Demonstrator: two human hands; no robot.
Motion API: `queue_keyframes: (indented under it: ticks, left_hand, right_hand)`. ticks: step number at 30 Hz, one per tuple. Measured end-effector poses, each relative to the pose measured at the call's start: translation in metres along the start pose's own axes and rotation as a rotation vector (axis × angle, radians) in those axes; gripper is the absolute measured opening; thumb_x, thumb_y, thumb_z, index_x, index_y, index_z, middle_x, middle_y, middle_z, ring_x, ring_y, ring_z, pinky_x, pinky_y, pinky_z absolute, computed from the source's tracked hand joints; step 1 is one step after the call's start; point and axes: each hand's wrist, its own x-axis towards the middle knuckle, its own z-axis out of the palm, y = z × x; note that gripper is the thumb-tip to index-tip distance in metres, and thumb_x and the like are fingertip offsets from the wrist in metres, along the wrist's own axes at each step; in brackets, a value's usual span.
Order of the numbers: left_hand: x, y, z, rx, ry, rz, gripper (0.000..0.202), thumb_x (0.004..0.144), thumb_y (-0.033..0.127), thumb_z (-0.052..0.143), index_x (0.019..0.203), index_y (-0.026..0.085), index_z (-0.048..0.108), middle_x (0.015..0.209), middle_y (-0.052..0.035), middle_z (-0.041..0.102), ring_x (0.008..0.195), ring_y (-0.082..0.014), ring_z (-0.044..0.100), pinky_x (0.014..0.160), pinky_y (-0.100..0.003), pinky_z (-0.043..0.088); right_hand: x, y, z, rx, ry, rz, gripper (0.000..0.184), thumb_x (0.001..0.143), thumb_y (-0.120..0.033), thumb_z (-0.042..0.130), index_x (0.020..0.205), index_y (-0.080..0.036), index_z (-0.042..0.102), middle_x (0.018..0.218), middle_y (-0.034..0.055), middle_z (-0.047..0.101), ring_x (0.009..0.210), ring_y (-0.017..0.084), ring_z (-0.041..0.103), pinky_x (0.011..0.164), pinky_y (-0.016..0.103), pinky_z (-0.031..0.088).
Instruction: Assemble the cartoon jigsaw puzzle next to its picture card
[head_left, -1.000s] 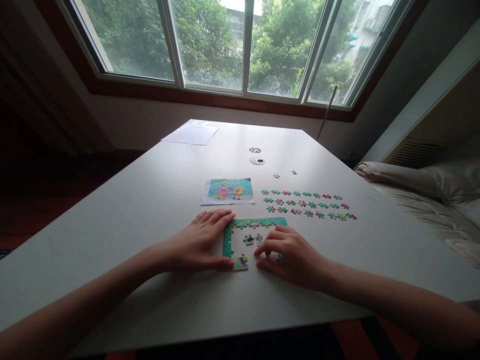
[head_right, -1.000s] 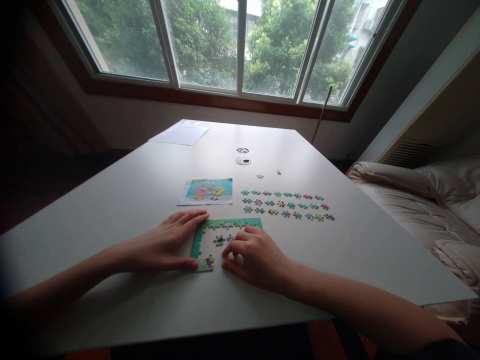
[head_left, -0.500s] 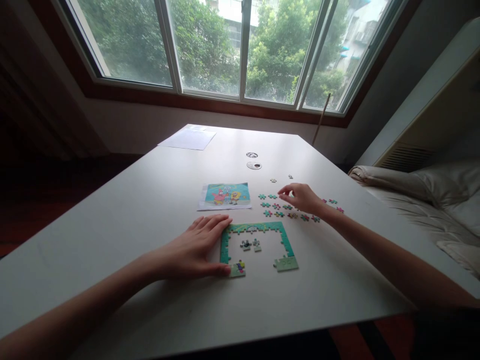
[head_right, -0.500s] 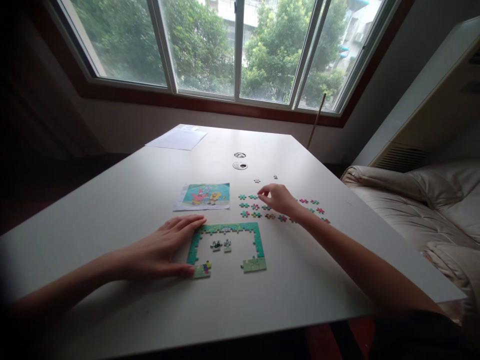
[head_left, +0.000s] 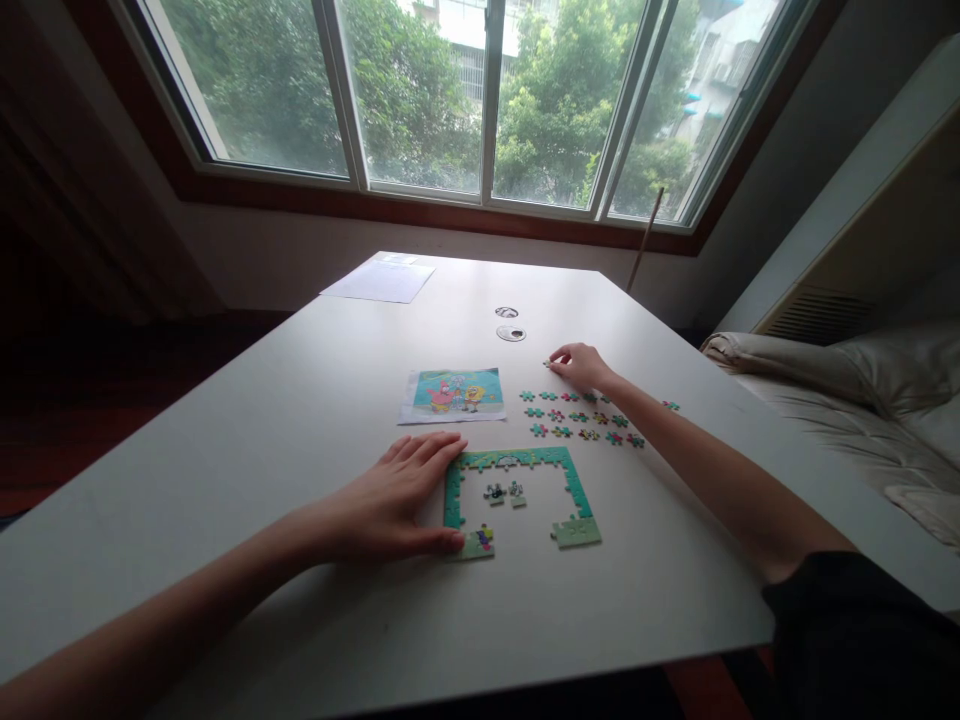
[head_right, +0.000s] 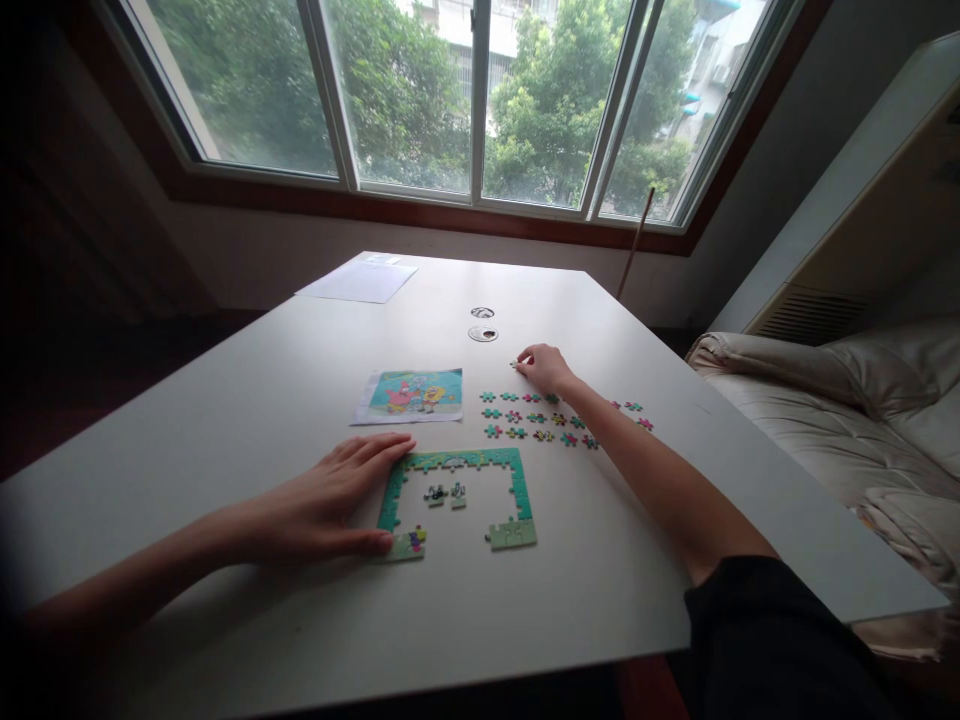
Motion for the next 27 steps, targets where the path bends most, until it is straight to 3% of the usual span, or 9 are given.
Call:
queue_keyframes:
  ticks: [6,12,17,20,23,27]
  left_hand:
    - [0.001,0.001,-0.003,-0.004,-0.031,-0.016,0.091,0.078,0.073,0.041,0.145,0.015,0.021,0.151,-0.0125,0.023,0.137,-0.0335,0.019,0.11,-0.046,0.021]
    - [0.003,0.001,0.0,-0.007,-0.006,-0.026,0.084,0.082,0.07,0.037,0.145,0.017,0.022,0.15,-0.0113,0.025,0.136,-0.033,0.021,0.109,-0.046,0.022]
    - [0.004,0.004,0.003,-0.029,0.0,-0.054,0.085,0.082,0.071,0.037,0.144,0.015,0.023,0.15,-0.0121,0.025,0.136,-0.0327,0.019,0.11,-0.046,0.021]
    - [0.003,0.007,0.004,-0.028,0.012,-0.067,0.085,0.081,0.071,0.037,0.144,0.015,0.023,0.15,-0.0129,0.025,0.136,-0.0331,0.02,0.11,-0.047,0.021]
    - [0.003,0.01,0.003,-0.023,0.025,-0.077,0.087,0.08,0.072,0.038,0.143,0.014,0.025,0.149,-0.0143,0.027,0.135,-0.0339,0.022,0.109,-0.048,0.022]
    - [0.004,0.009,0.005,0.001,0.048,-0.065,0.09,0.077,0.073,0.042,0.142,0.014,0.027,0.147,-0.0155,0.03,0.133,-0.0347,0.025,0.108,-0.048,0.024]
  right_hand:
    - [-0.013,-0.003,-0.006,0.09,0.048,-0.008,0.013,0.074,-0.024,0.065,0.084,-0.016,0.067,0.085,0.0048,0.07,0.075,0.015,0.063,0.065,0.024,0.046]
    - [-0.062,-0.03,-0.015,0.224,0.047,-0.138,0.011,0.077,-0.026,0.064,0.081,-0.017,0.064,0.079,0.0022,0.069,0.071,0.012,0.062,0.064,0.023,0.046]
    - [-0.129,-0.067,-0.025,0.424,-0.122,-0.304,0.012,0.077,-0.025,0.065,0.086,-0.019,0.065,0.069,-0.0008,0.068,0.062,0.01,0.061,0.061,0.022,0.044]
    - [-0.161,-0.086,-0.026,0.493,-0.229,-0.332,0.01,0.075,-0.022,0.067,0.084,-0.019,0.066,0.067,-0.0021,0.067,0.06,0.009,0.059,0.058,0.019,0.043]
    - [-0.176,-0.099,-0.022,0.564,-0.328,-0.331,0.006,0.074,-0.021,0.068,0.08,-0.02,0.067,0.065,-0.0022,0.066,0.06,0.01,0.059,0.058,0.019,0.044]
    - [-0.18,-0.109,-0.011,0.634,-0.355,-0.352,0.005,0.074,-0.023,0.069,0.077,-0.02,0.068,0.068,-0.0011,0.067,0.061,0.01,0.057,0.057,0.019,0.044]
